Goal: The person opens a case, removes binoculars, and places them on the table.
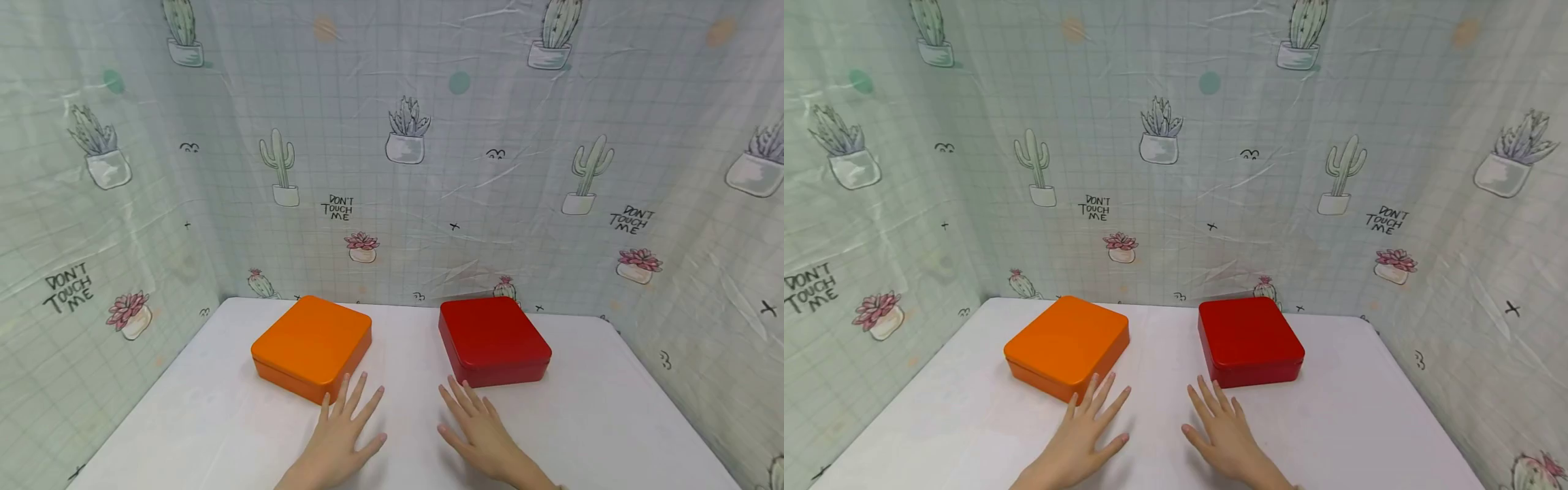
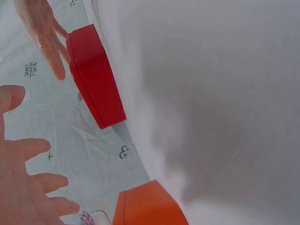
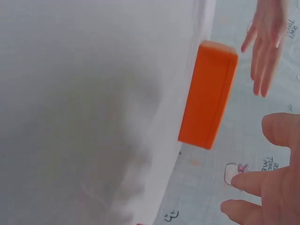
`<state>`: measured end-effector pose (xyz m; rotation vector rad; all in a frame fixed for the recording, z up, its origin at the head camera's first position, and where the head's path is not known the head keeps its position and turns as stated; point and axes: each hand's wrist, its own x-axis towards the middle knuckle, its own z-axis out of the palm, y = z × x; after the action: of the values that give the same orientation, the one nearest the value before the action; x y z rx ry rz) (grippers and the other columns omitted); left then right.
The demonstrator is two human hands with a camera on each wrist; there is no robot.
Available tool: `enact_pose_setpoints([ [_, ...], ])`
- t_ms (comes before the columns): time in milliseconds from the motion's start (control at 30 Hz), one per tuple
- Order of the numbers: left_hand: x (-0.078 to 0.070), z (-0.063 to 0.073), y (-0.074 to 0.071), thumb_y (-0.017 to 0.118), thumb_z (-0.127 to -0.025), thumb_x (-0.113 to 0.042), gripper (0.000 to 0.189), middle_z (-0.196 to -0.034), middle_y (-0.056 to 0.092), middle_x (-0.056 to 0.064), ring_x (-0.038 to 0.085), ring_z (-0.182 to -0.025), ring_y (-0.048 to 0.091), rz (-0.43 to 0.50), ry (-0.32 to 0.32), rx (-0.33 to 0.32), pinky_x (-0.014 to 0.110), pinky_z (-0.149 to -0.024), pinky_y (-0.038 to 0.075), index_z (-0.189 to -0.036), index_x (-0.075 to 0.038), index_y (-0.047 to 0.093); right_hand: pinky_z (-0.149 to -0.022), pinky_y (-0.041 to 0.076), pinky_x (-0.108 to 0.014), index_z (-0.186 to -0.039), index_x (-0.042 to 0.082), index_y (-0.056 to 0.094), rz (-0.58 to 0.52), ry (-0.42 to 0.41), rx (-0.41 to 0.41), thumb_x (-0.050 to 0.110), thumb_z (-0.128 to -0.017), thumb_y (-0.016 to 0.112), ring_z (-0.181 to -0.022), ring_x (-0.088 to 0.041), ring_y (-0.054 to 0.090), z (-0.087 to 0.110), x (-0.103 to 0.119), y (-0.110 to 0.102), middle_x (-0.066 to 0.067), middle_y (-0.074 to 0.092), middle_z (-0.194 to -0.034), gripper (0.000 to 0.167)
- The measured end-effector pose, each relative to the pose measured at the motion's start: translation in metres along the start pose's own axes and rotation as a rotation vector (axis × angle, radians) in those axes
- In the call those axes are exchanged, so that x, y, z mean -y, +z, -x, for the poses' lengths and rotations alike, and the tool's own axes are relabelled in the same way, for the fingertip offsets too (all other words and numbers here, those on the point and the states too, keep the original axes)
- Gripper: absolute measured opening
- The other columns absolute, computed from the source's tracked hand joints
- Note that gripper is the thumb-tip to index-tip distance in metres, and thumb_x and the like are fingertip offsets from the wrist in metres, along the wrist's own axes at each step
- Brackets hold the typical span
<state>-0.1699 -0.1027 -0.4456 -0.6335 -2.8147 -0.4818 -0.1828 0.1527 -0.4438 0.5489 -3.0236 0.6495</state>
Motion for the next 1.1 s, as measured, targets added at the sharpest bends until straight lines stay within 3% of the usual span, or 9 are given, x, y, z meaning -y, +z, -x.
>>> enact_pose_setpoints([
  [200, 0.005, 0.001, -0.001, 0.053, -0.085, -0.041, 0.058, -0.147, 0.025, 0.009, 0.037, -0.134, 0.020, 0.013, 0.011, -0.119, 0.065, -0.094, 0.028, -0.138, -0.027, 0.033, -0.098, 0.020, -0.067, -0.140, 0.016, 0.029, -0.082, -0.005, -0.001, 0.043, -0.087, 0.048, -0.134, -0.036, 0.022, -0.007, 0.006, 0.001, -0.008, 0.023, -0.148, 0.062],
  [300, 0.008, 0.000, -0.002, 0.058, -0.084, -0.033, 0.056, -0.145, 0.029, 0.010, 0.040, -0.131, 0.027, 0.062, 0.013, -0.188, 0.064, -0.093, 0.031, -0.135, -0.023, 0.039, -0.098, 0.022, -0.066, -0.140, 0.014, 0.030, -0.165, -0.019, 0.010, 0.042, -0.088, 0.046, -0.132, -0.039, 0.024, -0.010, 0.009, 0.001, -0.011, 0.026, -0.147, 0.061],
  [533, 0.016, -0.004, -0.009, 0.061, -0.083, -0.016, 0.049, -0.142, 0.035, 0.009, 0.038, -0.130, 0.031, 0.318, -0.060, -0.283, 0.057, -0.094, 0.035, -0.130, -0.015, 0.047, -0.098, 0.028, -0.061, -0.140, 0.014, 0.029, -0.307, -0.028, 0.055, 0.046, -0.090, 0.040, -0.132, -0.037, 0.027, -0.017, 0.014, 0.001, -0.012, 0.026, -0.146, 0.060],
  [667, 0.023, -0.006, -0.013, 0.060, -0.082, -0.008, 0.045, -0.136, 0.042, 0.015, 0.038, -0.125, 0.039, 0.418, -0.068, -0.353, 0.053, -0.091, 0.038, -0.127, -0.010, 0.050, -0.098, 0.030, -0.059, -0.139, 0.012, 0.031, -0.360, -0.027, 0.064, 0.045, -0.091, 0.039, -0.132, -0.035, 0.029, -0.022, 0.019, 0.002, -0.013, 0.027, -0.146, 0.059],
  [800, 0.031, -0.008, -0.017, 0.060, -0.081, -0.003, 0.042, -0.127, 0.050, 0.019, 0.037, -0.116, 0.048, 0.441, -0.036, -0.450, 0.051, -0.087, 0.043, -0.122, -0.005, 0.053, -0.098, 0.031, -0.058, -0.137, 0.008, 0.033, -0.398, -0.034, 0.069, 0.044, -0.091, 0.038, -0.131, -0.034, 0.030, -0.026, 0.024, 0.002, -0.014, 0.030, -0.144, 0.059],
  [933, 0.039, -0.010, -0.022, 0.060, -0.080, 0.000, 0.037, -0.120, 0.056, 0.019, 0.034, -0.110, 0.054, 0.404, -0.008, -0.550, 0.049, -0.085, 0.045, -0.117, -0.001, 0.055, -0.098, 0.032, -0.056, -0.136, 0.007, 0.035, -0.421, -0.039, 0.060, 0.043, -0.092, 0.038, -0.131, -0.033, 0.031, -0.028, 0.029, 0.002, -0.015, 0.033, -0.143, 0.057],
  [1000, 0.043, -0.011, -0.025, 0.061, -0.079, 0.001, 0.036, -0.117, 0.058, 0.018, 0.031, -0.106, 0.057, 0.390, -0.019, -0.597, 0.035, -0.088, 0.048, -0.115, 0.000, 0.056, -0.097, 0.034, -0.055, -0.136, 0.005, 0.036, -0.444, -0.048, 0.056, 0.041, -0.092, 0.038, -0.130, -0.034, 0.032, -0.030, 0.031, 0.002, -0.016, 0.034, -0.142, 0.056],
  [1100, 0.049, -0.011, -0.030, 0.060, -0.078, 0.004, 0.034, -0.111, 0.061, 0.017, 0.028, -0.099, 0.059, 0.421, -0.057, -0.657, 0.012, -0.089, 0.042, -0.112, 0.002, 0.058, -0.094, 0.039, -0.053, -0.135, 0.003, 0.037, -0.494, -0.070, 0.054, 0.037, -0.093, 0.039, -0.129, -0.035, 0.034, -0.032, 0.036, 0.002, -0.017, 0.035, -0.141, 0.054],
])
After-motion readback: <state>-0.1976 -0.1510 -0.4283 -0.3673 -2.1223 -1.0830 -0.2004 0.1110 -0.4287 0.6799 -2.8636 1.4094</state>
